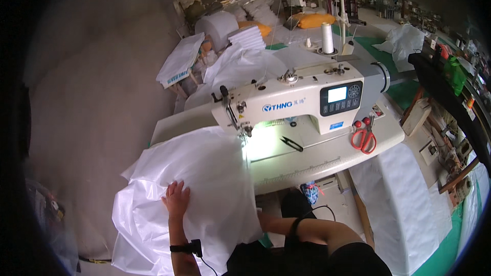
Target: Sewing large white synthetic sheets or fabric using an industrial sewing machine.
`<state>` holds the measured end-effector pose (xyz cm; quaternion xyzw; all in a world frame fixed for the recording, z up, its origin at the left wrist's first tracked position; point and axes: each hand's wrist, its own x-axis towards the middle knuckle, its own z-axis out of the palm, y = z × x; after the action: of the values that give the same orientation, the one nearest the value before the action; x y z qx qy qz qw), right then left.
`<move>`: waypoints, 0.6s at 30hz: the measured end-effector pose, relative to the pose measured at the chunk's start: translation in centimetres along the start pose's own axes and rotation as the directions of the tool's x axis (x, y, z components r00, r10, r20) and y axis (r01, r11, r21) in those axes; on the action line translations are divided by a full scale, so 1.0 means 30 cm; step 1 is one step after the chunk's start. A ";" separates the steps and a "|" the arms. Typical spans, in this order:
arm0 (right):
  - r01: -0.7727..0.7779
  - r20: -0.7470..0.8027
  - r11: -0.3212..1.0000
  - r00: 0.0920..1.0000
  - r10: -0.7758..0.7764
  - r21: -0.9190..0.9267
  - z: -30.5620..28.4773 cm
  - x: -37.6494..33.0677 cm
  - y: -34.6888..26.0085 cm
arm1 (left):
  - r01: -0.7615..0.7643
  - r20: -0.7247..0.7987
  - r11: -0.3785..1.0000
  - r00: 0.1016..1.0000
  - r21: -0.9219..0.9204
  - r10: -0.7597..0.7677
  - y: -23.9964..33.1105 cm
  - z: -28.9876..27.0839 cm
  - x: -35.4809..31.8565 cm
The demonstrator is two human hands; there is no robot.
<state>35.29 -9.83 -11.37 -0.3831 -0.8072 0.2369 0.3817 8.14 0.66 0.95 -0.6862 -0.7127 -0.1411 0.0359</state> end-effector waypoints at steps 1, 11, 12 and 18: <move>-0.078 0.074 0.985 0.995 0.067 0.153 0.040 0.065 -0.031 | -0.010 0.045 1.000 0.999 0.012 0.009 -0.013 0.005 0.063; -0.426 0.745 0.612 0.345 -0.571 0.666 0.426 0.249 -0.519 | -0.267 0.350 0.964 0.903 0.003 0.249 -0.132 0.113 0.599; -0.422 0.773 0.655 0.230 -0.591 0.626 0.445 0.225 -0.506 | -0.267 0.338 0.964 0.905 -0.018 0.257 -0.140 0.123 0.604; -0.651 0.944 0.684 0.252 -0.213 0.328 0.148 0.066 -0.217 | -0.344 0.200 0.939 0.921 0.013 0.335 -0.171 0.102 0.491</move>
<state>28.08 -12.51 -8.75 -0.1153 -0.6458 0.7472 -0.1067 2.68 15.58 0.84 -0.8086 -0.5863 -0.0481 0.0062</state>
